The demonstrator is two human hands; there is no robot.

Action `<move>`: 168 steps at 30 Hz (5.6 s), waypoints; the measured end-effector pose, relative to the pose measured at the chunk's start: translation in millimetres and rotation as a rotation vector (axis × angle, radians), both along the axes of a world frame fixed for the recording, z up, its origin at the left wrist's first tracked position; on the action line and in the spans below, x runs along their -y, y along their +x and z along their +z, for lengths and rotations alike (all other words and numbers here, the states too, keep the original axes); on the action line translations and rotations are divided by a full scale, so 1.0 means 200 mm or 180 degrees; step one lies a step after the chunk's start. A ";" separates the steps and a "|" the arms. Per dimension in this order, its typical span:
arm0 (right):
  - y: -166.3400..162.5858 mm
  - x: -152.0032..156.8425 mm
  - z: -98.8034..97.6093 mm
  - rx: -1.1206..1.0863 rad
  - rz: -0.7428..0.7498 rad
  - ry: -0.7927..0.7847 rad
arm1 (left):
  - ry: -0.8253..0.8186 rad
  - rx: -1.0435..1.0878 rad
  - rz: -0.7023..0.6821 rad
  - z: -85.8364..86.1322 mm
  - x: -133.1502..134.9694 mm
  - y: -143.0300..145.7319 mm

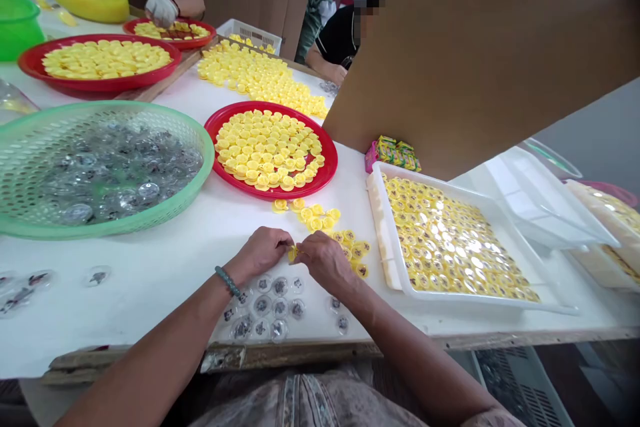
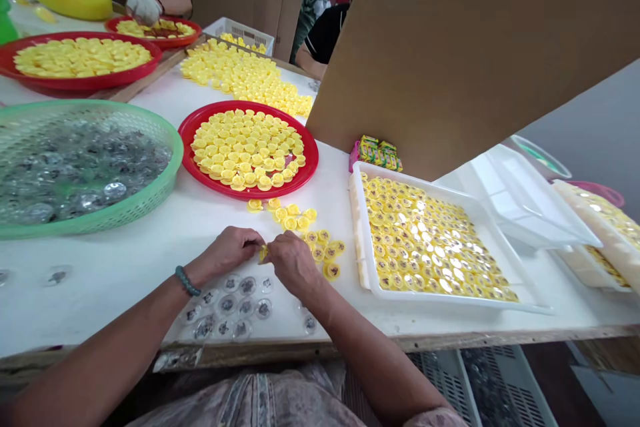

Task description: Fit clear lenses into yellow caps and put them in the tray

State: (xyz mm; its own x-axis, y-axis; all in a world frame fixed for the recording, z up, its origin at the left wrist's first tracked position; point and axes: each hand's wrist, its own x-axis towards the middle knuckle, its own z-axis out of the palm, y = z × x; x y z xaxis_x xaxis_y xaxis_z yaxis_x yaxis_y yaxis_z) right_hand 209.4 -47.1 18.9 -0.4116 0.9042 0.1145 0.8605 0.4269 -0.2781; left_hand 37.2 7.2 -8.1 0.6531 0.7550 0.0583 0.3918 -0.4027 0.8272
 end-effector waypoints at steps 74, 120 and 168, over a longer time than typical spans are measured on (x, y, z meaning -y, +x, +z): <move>0.01 0.09 0.04 -0.3338 -0.1282 -0.1139 | -0.1920 0.1626 0.0447 0.16 0.10 0.01; 0.08 0.08 0.00 -0.1193 -0.0459 -0.0001 | 0.0367 -0.0112 0.0026 0.05 0.01 -0.01; 0.05 -0.03 0.04 -0.0025 -0.0063 -0.0349 | -0.0245 0.0183 0.0193 -0.02 0.01 0.03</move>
